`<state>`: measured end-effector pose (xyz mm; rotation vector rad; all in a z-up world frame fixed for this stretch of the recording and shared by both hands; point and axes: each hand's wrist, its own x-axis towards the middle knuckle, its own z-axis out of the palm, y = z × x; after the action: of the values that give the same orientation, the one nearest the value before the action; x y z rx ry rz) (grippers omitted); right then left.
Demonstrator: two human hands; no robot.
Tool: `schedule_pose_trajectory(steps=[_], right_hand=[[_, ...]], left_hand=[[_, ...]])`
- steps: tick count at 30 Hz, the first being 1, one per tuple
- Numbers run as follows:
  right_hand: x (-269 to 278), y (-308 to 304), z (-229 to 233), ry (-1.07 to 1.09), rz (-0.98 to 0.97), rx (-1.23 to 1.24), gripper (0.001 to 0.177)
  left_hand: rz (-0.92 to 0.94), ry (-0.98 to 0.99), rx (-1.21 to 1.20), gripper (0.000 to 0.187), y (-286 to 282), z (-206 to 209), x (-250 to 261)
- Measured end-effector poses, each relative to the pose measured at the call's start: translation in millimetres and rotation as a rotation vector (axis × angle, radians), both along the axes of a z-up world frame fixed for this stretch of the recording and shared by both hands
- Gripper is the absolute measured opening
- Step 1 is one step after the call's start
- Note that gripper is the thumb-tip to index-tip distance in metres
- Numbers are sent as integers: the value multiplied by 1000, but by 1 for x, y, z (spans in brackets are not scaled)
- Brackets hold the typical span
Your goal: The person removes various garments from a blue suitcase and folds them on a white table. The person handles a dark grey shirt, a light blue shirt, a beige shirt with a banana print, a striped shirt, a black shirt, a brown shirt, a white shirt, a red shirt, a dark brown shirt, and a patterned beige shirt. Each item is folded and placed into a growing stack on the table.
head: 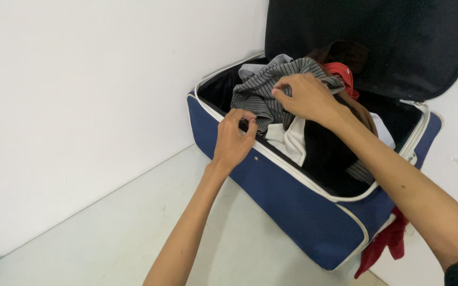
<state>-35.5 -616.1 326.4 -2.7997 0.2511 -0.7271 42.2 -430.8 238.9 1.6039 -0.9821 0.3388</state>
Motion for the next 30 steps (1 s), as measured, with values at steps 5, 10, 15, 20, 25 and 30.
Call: schedule_pose_trajectory(steps=[5,10,15,20,25,30], right_hand=[[72,-72,-16,-169,-114,-257,46],[104,-100,-53,-47,-207,-356,60],[102,-87,-59,99,-111,-428,40],[86,-57,-33,127,39,-221,41],[63,-39,-5,-110,190,190,37],[59,-11,-2,-119,407,365,47]], left_hand=[[97,-57,54,24,-49,-9,57],[265,-94,317,68,-81,-12,106],[321,-139,448,95,-87,-15,117],[271,-53,599,38,-82,-19,118],[268,-43,346,45,-73,-13,104],[332,-236,-33,89,-70,-12,96]])
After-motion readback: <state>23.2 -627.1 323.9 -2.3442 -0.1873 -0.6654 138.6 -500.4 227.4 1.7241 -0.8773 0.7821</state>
